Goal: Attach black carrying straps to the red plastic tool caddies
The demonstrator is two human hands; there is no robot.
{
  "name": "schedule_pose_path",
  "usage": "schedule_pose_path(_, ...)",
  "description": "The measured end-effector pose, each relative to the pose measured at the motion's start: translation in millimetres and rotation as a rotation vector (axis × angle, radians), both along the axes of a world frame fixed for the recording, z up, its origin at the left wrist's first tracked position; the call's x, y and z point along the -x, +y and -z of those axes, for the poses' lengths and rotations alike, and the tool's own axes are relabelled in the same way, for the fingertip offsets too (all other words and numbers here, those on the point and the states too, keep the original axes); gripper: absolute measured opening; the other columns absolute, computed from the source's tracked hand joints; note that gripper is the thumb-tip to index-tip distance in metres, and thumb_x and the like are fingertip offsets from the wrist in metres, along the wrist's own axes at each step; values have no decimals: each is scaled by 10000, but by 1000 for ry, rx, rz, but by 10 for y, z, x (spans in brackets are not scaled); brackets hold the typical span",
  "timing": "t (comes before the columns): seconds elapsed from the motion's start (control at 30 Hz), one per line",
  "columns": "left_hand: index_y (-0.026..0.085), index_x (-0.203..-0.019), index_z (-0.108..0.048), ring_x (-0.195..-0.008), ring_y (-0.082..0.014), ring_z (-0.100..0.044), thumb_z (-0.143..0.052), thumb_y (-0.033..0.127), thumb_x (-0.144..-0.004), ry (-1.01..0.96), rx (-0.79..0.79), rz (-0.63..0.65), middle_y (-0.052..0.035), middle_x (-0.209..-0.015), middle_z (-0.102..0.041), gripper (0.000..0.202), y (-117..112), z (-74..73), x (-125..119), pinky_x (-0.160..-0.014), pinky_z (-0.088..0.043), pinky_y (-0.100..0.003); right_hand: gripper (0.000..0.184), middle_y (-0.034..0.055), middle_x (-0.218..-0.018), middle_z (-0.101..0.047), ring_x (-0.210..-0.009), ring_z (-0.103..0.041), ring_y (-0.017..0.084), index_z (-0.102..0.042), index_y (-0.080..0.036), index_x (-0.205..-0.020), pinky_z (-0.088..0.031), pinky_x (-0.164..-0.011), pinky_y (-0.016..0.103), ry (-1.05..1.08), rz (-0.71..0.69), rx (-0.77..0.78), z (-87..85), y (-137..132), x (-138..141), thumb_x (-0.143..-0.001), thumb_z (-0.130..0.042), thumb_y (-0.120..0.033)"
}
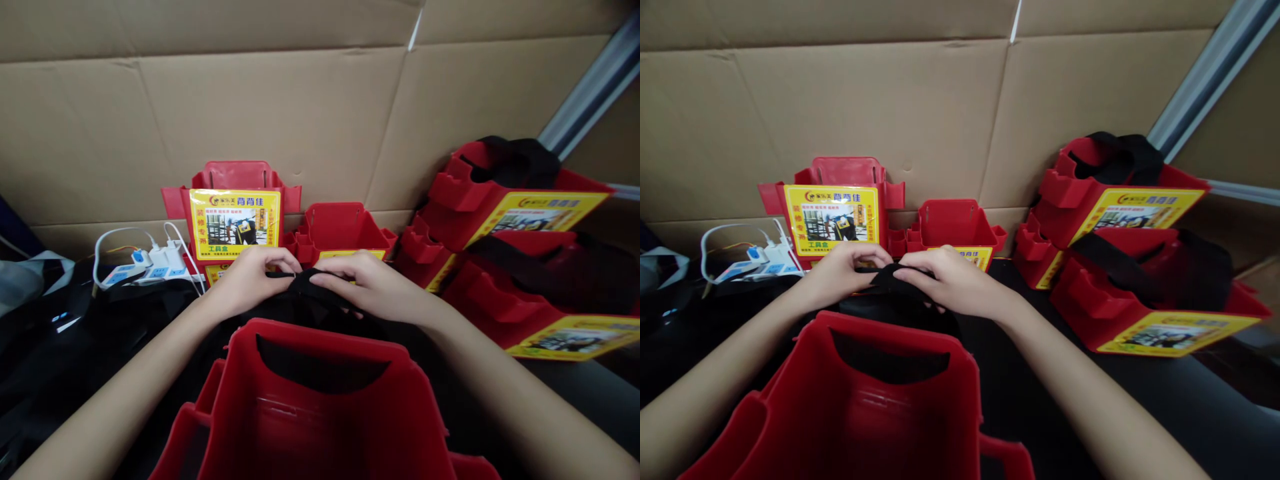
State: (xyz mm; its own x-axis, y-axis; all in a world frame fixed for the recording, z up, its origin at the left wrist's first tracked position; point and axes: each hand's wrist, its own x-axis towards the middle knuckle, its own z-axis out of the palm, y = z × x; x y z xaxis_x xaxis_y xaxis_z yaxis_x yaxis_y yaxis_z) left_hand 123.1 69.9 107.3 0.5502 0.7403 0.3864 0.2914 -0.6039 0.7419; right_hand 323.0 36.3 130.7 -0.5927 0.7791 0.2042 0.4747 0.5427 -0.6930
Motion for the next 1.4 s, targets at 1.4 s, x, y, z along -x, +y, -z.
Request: schedule_pose_path(1.4,155,-632,-566,-482,-58,-382,-620,282,-681,-116,387,-290,58,-543,-474,146,-148,-207,-7,-433,-259,-163,325,-7,-882,-550,-781,-525,113,-524,-196,-919,-414,-716,241,258,-13,-352,215,136,106,-662,-721,-219)
